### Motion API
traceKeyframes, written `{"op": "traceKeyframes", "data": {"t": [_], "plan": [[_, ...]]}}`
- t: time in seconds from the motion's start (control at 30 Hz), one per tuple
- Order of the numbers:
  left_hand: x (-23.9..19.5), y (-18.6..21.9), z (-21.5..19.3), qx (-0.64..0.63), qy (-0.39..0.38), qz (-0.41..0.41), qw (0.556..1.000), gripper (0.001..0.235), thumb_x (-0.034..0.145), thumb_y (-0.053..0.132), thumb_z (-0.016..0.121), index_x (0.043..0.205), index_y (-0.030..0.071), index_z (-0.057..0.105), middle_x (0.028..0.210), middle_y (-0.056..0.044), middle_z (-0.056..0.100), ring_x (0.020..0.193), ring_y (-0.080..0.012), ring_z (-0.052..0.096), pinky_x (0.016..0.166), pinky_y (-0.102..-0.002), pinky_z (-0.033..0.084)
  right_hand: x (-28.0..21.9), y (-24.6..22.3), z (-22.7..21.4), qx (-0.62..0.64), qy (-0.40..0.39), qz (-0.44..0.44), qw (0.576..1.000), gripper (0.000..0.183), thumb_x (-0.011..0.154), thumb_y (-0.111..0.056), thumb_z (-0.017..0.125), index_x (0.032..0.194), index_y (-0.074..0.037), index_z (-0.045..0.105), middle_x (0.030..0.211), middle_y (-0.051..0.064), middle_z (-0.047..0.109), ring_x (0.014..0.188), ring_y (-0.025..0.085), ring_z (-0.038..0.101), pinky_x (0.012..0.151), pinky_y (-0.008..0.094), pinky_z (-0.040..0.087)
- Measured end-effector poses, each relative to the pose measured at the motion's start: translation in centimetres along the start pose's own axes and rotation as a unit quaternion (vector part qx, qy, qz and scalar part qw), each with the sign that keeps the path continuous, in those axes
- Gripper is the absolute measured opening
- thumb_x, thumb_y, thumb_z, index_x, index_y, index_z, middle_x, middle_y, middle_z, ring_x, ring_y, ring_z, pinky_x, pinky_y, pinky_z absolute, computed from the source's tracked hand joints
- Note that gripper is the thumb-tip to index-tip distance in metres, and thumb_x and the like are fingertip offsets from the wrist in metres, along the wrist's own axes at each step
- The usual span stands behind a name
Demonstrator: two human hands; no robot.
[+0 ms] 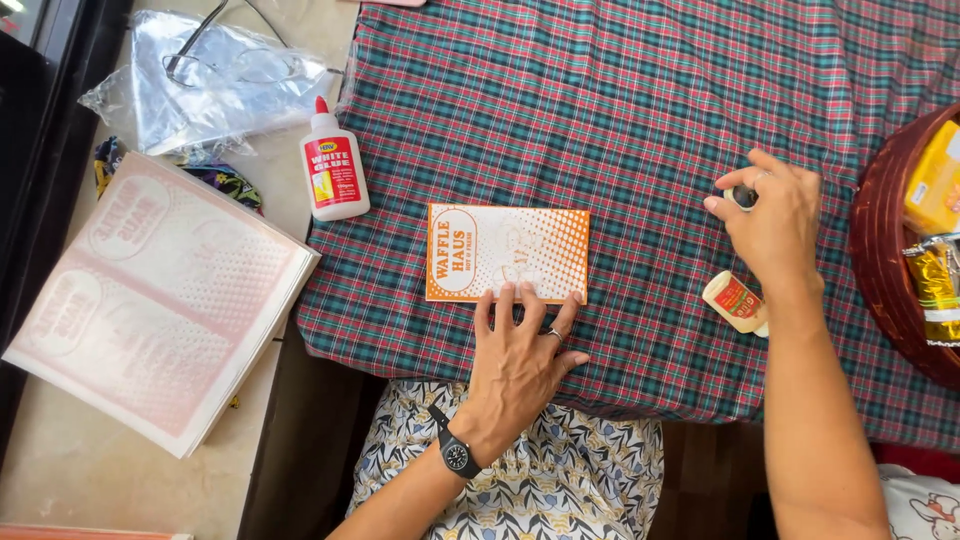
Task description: The person is manually assembling paper bags by folding pre-printed templates and applying glue to the seams.
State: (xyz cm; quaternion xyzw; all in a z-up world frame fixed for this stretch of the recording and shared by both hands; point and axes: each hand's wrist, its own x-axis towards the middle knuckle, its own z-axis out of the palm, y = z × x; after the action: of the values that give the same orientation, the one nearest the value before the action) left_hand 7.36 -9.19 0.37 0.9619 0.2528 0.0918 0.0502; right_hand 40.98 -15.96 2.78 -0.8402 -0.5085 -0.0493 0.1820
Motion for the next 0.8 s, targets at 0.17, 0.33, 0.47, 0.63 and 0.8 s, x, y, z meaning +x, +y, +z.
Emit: {"op": "traceKeyframes", "data": {"t": [0.17,0.33,0.47,0.63,0.8], "plan": [[-0.2,0.0,-0.3,0.002,0.011,0.001,1.0,0.072,0.097,0.07,0.046,0.155,0.026,0.04,0.138,-0.021,0.05,0.127,-0.0434,0.05,0.105,-0.06,0.043,-0.2,-1.2,-0.9,-0.033,-0.061,0.055,0.996,0.016,0.096,-0.012,0.083,0.11,-0.009,0.077,0.109,0.013,0.073,0.109,0.039,0.064,0.1,0.054,0.044],[0.1,-0.2,-0.3,-0.002,0.013,0.003,1.0,0.073,0.096,0.07,0.046,0.155,0.027,0.042,0.139,-0.022,0.048,0.128,-0.045,0.048,0.107,-0.062,0.04,-2.6,-13.4,-0.5,0.249,0.028,-0.114,0.961,0.037,0.075,-0.002,0.093,0.106,-0.002,0.073,0.114,0.015,0.07,0.112,0.03,0.066,0.101,0.039,0.055],[0.0,0.0,-0.1,0.008,0.027,0.0,1.0,0.079,0.093,0.073,0.051,0.156,0.026,0.042,0.136,-0.02,0.051,0.129,-0.044,0.05,0.107,-0.062,0.04,-3.1,-14.4,3.8,0.269,0.016,-0.138,0.953,0.029,0.08,-0.005,0.089,0.106,-0.001,0.076,0.112,0.012,0.073,0.105,0.026,0.066,0.092,0.037,0.056],[-0.1,-0.1,-0.7,-0.001,0.014,0.005,1.0,0.076,0.095,0.07,0.048,0.158,0.027,0.039,0.138,-0.02,0.05,0.13,-0.0449,0.049,0.108,-0.061,0.04,3.1,-12.7,5.6,0.223,0.061,-0.157,0.96,0.026,0.082,0.001,0.093,0.102,0.002,0.076,0.107,0.018,0.077,0.101,0.03,0.073,0.091,0.04,0.055],[-0.2,0.1,-0.5,-0.023,0.013,-0.007,1.0,0.075,0.095,0.069,0.047,0.156,0.026,0.042,0.138,-0.021,0.052,0.131,-0.0456,0.048,0.11,-0.062,0.037,1.5,-13.7,3.0,0.222,0.021,-0.161,0.961,0.032,0.081,-0.001,0.091,0.109,-0.002,0.075,0.114,0.015,0.075,0.108,0.029,0.069,0.096,0.041,0.055]]}}
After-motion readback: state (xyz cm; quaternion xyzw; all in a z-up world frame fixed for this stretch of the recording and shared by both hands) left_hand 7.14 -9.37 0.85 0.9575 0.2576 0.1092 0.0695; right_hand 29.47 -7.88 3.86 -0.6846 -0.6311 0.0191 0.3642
